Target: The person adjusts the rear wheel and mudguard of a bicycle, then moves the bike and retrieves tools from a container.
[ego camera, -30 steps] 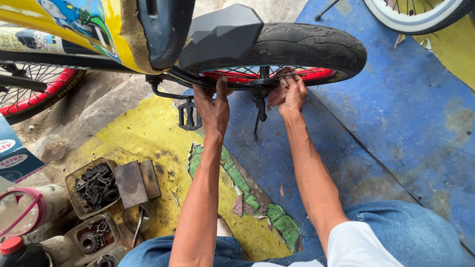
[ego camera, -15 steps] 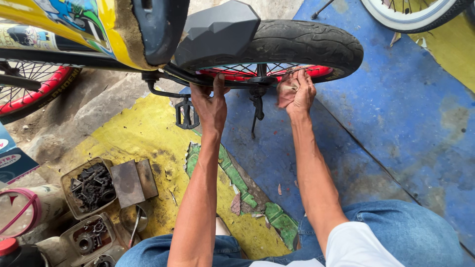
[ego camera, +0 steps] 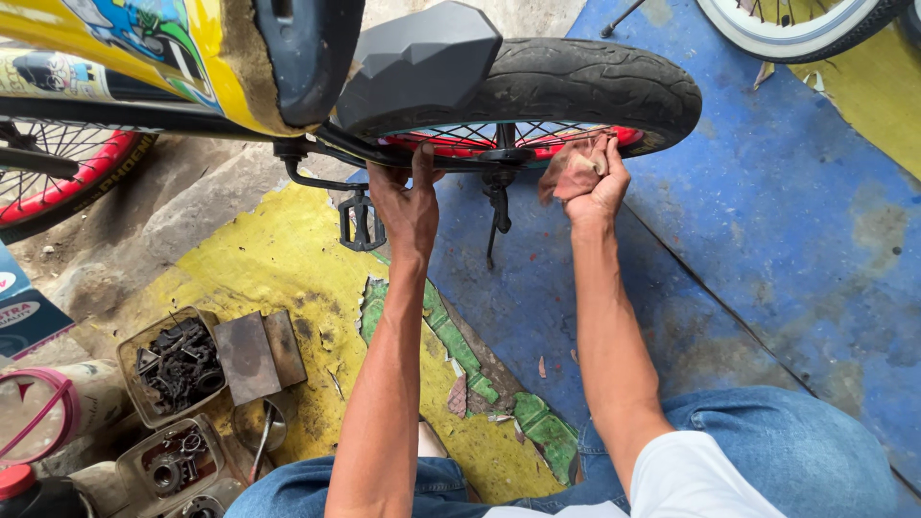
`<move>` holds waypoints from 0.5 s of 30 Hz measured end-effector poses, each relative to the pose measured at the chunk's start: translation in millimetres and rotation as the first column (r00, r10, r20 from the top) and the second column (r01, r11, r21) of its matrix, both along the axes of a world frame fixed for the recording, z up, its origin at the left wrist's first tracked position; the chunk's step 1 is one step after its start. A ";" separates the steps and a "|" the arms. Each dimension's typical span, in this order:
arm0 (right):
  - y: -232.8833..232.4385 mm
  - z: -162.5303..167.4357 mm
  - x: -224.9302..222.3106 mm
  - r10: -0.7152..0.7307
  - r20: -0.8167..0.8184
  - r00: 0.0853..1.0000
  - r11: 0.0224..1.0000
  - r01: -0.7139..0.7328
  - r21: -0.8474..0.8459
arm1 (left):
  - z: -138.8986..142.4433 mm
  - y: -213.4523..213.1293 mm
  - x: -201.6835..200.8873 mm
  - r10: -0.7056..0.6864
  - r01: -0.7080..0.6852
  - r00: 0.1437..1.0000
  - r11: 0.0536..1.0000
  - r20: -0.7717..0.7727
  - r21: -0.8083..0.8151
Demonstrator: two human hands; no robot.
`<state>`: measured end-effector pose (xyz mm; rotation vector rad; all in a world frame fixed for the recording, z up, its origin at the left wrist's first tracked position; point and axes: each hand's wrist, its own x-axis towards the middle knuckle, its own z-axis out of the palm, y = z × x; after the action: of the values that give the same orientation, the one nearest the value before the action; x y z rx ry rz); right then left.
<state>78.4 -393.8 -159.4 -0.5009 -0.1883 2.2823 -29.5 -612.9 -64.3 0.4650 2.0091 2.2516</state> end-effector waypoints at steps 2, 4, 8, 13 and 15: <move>3.8 -0.9 -0.8 0.020 -0.018 1.000 0.999 -0.021 -0.037 | -0.5 -0.2 0.2 0.000 0.000 1.000 1.000 0.008 0.006; 6.5 -4.2 -3.5 0.066 -0.031 0.997 0.995 -0.068 -0.076 | -1.0 0.4 0.6 -0.003 0.003 1.000 1.000 0.012 0.016; 8.6 -10.9 -9.5 0.035 -0.153 0.988 0.997 -0.025 0.066 | -1.5 2.9 1.2 0.002 -0.002 1.000 1.000 0.020 0.018; 8.5 -4.4 -17.7 -0.161 0.080 0.984 0.985 0.165 -0.043 | -1.4 3.7 1.0 0.003 -0.003 1.000 1.000 0.016 -0.020; 7.4 3.4 -21.3 -0.200 0.143 0.969 0.976 0.210 -0.056 | -1.0 3.6 0.7 0.006 -0.006 1.000 1.000 0.012 -0.027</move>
<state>57.1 -386.4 -156.0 -0.6831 -0.1178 2.0590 -28.8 -609.3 -65.3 0.4432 2.0352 2.2221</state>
